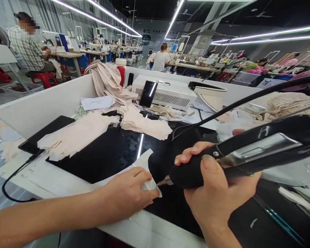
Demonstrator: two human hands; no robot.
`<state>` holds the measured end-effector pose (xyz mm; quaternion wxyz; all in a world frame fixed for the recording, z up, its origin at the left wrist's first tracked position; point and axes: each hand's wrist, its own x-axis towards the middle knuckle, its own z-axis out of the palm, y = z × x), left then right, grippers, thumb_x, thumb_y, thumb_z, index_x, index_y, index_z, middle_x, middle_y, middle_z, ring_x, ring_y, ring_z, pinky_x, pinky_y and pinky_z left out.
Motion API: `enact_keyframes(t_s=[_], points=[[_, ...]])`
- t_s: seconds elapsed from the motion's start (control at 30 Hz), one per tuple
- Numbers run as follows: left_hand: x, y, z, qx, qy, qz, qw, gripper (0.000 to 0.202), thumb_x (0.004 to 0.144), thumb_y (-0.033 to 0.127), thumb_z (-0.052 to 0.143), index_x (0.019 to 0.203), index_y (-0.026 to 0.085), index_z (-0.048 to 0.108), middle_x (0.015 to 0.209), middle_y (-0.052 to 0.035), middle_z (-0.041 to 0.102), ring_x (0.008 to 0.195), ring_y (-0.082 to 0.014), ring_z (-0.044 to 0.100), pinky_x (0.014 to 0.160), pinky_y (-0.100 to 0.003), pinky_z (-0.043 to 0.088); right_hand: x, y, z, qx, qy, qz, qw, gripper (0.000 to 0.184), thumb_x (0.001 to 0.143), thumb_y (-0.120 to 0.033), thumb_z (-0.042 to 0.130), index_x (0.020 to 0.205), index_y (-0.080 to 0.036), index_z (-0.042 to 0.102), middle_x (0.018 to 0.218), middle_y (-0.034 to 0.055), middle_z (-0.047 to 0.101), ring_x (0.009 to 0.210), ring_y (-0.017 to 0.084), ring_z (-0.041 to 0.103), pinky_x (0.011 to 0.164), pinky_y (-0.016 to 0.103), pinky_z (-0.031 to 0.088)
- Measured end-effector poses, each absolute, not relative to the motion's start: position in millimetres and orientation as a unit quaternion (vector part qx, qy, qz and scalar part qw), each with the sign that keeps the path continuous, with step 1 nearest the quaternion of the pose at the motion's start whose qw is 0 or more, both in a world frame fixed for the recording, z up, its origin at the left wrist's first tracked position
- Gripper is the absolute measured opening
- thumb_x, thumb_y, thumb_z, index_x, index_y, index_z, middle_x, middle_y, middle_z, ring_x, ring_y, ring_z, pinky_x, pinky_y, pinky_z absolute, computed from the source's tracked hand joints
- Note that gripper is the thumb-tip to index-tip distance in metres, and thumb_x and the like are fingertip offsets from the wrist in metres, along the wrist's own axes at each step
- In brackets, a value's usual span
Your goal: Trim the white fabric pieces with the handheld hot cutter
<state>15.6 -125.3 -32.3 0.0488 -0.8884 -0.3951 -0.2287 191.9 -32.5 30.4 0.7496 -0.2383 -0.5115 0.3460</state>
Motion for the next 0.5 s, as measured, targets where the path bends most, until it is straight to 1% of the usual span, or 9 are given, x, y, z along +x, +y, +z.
enact_keyframes(t_s=[0.2, 0.33, 0.43, 0.5], points=[[15, -125, -32, -0.883, -0.396, -0.247, 0.04, 0.02, 0.121, 0.021, 0.078, 0.141, 0.02, 0.083, 0.129, -0.014, 0.08, 0.126, -0.0266, 0.078, 0.113, -0.036, 0.068, 185, -25, 32, -0.228, -0.501, 0.347, 0.759, 0.047, 0.083, -0.035, 0.103, 0.112, -0.034, 0.066, 0.086, -0.0101, 0.076, 0.057, 0.017, 0.069, 0.052, 0.03, 0.062], [17, -125, -34, -0.887, -0.401, -0.224, 0.047, 0.023, 0.12, 0.018, 0.077, 0.143, 0.019, 0.081, 0.129, -0.0149, 0.081, 0.127, -0.0276, 0.078, 0.111, -0.036, 0.069, 184, -24, 29, -0.243, -0.516, 0.351, 0.743, 0.045, 0.087, -0.038, 0.105, 0.109, -0.032, 0.066, 0.087, -0.0092, 0.076, 0.059, 0.015, 0.069, 0.056, 0.031, 0.064], [24, -132, -40, -0.886, -0.405, -0.211, 0.079, 0.027, 0.117, 0.012, 0.075, 0.144, 0.015, 0.079, 0.125, -0.0155, 0.082, 0.122, -0.0281, 0.079, 0.109, -0.037, 0.069, 187, -28, 29, -0.246, -0.517, 0.355, 0.739, 0.042, 0.086, -0.034, 0.104, 0.107, -0.032, 0.067, 0.085, -0.0092, 0.076, 0.059, 0.016, 0.07, 0.057, 0.032, 0.065], [29, -139, -43, -0.888, -0.395, -0.208, 0.109, 0.024, 0.119, 0.018, 0.076, 0.142, 0.011, 0.079, 0.121, -0.0156, 0.084, 0.12, -0.0292, 0.08, 0.111, -0.039, 0.068, 190, -35, 30, -0.244, -0.511, 0.362, 0.74, 0.043, 0.085, -0.031, 0.104, 0.113, -0.034, 0.072, 0.084, -0.0087, 0.078, 0.059, 0.017, 0.071, 0.056, 0.033, 0.066]])
